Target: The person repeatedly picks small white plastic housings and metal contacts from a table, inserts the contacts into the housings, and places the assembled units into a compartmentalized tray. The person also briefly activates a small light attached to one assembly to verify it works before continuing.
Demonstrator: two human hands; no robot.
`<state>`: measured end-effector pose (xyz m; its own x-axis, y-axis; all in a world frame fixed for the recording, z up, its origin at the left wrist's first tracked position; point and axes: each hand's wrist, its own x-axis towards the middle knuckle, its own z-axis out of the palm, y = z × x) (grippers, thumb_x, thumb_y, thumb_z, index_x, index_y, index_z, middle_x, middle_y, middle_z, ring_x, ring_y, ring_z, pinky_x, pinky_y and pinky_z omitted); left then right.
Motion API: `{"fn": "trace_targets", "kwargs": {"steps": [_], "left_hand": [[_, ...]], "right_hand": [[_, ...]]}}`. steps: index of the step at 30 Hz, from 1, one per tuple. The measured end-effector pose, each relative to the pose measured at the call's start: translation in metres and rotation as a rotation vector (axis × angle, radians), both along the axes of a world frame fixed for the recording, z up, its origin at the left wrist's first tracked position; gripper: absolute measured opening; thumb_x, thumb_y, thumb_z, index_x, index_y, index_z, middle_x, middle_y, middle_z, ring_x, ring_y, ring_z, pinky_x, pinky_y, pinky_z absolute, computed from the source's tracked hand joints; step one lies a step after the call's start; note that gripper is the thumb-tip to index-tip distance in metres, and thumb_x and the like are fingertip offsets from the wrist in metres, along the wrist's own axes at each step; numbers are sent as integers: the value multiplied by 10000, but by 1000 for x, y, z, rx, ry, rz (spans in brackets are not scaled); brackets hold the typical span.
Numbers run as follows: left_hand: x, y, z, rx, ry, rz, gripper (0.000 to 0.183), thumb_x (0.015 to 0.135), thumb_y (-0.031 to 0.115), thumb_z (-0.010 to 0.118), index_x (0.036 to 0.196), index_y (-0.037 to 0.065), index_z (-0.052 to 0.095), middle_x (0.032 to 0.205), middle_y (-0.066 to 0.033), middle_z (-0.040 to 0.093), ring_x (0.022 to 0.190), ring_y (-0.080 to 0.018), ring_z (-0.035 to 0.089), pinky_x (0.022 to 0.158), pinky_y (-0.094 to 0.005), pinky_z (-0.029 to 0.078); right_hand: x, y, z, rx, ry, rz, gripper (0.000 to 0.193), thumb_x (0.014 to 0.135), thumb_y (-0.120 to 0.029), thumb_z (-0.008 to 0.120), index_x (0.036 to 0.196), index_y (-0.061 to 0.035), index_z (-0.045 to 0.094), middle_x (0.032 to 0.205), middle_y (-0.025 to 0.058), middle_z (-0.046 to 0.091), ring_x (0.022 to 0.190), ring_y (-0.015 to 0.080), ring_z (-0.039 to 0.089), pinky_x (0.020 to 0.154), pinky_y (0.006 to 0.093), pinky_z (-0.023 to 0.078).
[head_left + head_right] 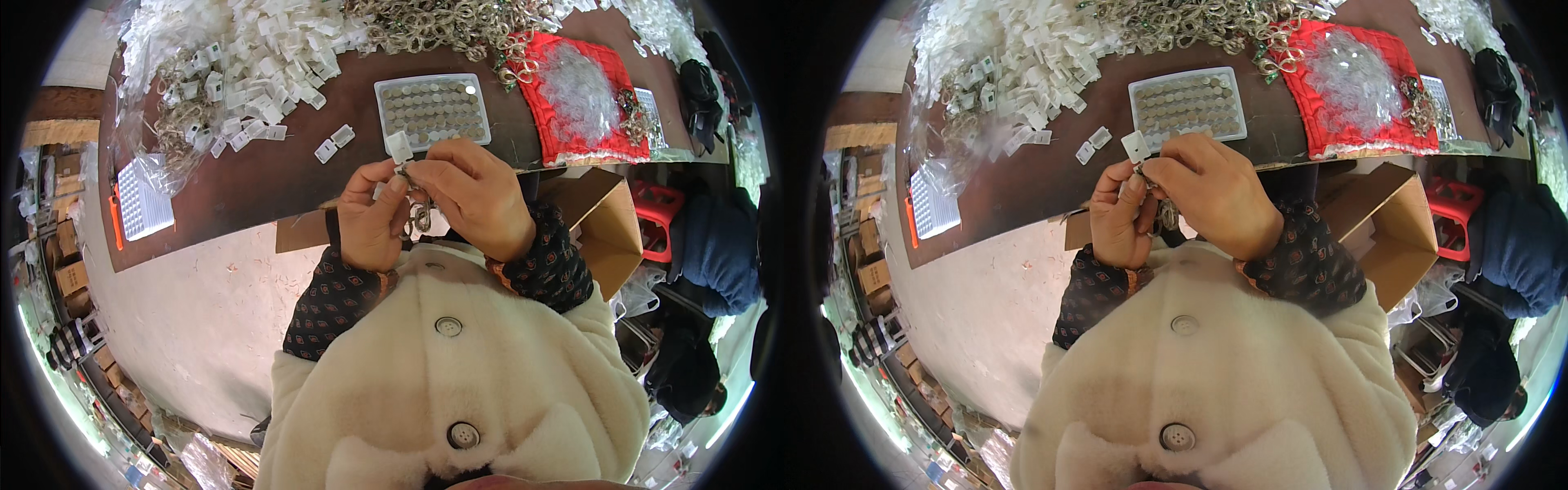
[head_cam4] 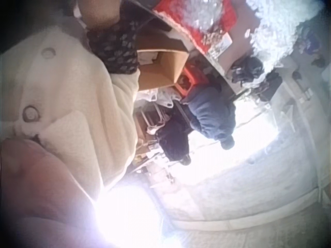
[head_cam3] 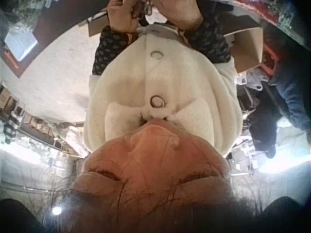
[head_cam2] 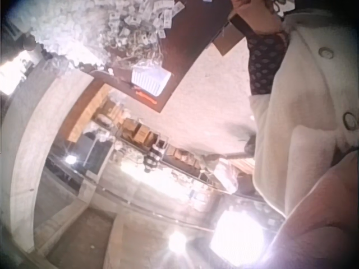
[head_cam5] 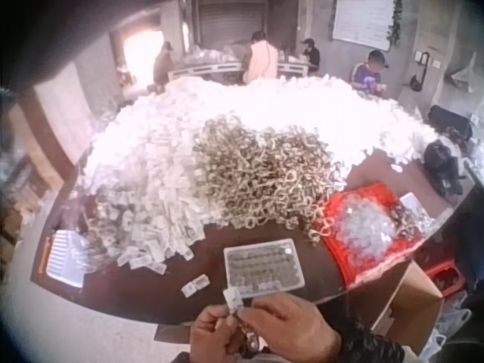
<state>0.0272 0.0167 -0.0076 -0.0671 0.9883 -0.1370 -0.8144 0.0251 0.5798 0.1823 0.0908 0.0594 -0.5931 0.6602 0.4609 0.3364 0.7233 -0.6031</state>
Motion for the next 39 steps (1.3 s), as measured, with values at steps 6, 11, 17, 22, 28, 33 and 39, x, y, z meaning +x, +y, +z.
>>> {"fn": "trace_targets", "kwargs": {"steps": [6, 11, 17, 22, 28, 33, 39], "left_hand": [[3, -4, 2, -155, -11, -16, 190, 982, 66, 612, 1171, 79, 598, 933, -147, 700, 612, -79, 579, 453, -171, 364], [1, -3, -4, -136, -81, -64, 202, 983, 88, 620, 1183, 74, 595, 933, -135, 698, 620, -83, 588, 452, -165, 360], [-2, -1, -8, -186, -36, 11, 204, 981, 106, 629, 1180, 73, 597, 1046, -147, 696, 724, -98, 634, 450, -170, 348], [-2, 1, -6, -177, -5, 19, 207, 975, 103, 637, 1173, 70, 590, 1123, -152, 686, 816, -109, 664, 446, -173, 343], [-2, 1, -4, -171, -50, 17, 193, 977, 84, 625, 1162, 62, 575, 1061, -138, 691, 765, -117, 679, 432, -170, 335], [-2, -1, 2, -143, -80, -44, 178, 983, 81, 613, 1157, 62, 581, 995, -120, 691, 721, -109, 675, 423, -170, 348], [0, -9, 6, -271, -44, -46, 158, 978, 102, 628, 1132, 68, 616, 976, -104, 691, 615, -73, 602, 421, -169, 342]], "right_hand": [[-1, 0, -6, 61, 127, -54, 261, 781, 75, 691, 1006, -54, 724, 926, 96, 673, 787, 267, 670, 677, 333, 552], [-6, 1, -19, 196, 152, 3, 277, 755, 13, 687, 1025, -48, 706, 882, 69, 687, 774, 270, 664, 685, 349, 540], [-1, 17, -35, 141, -19, -180, 281, 786, 32, 715, 1050, -63, 721, 905, 58, 672, 830, 287, 643, 743, 374, 526], [-3, 32, -43, 245, -193, -183, 264, 785, -30, 749, 1043, -78, 715, 921, 53, 653, 850, 280, 625, 732, 396, 507], [-6, 14, -25, -27, 107, -117, 206, 762, 22, 751, 941, -70, 706, 877, 72, 698, 752, 274, 644, 673, 361, 515], [-8, 4, -11, 15, 98, -83, 194, 761, 47, 739, 918, -56, 690, 853, 83, 701, 726, 279, 645, 653, 355, 514], [1, 7, -5, -148, 63, 31, 174, 780, 37, 717, 920, -63, 689, 831, 79, 681, 747, 275, 646, 672, 358, 512]]}}
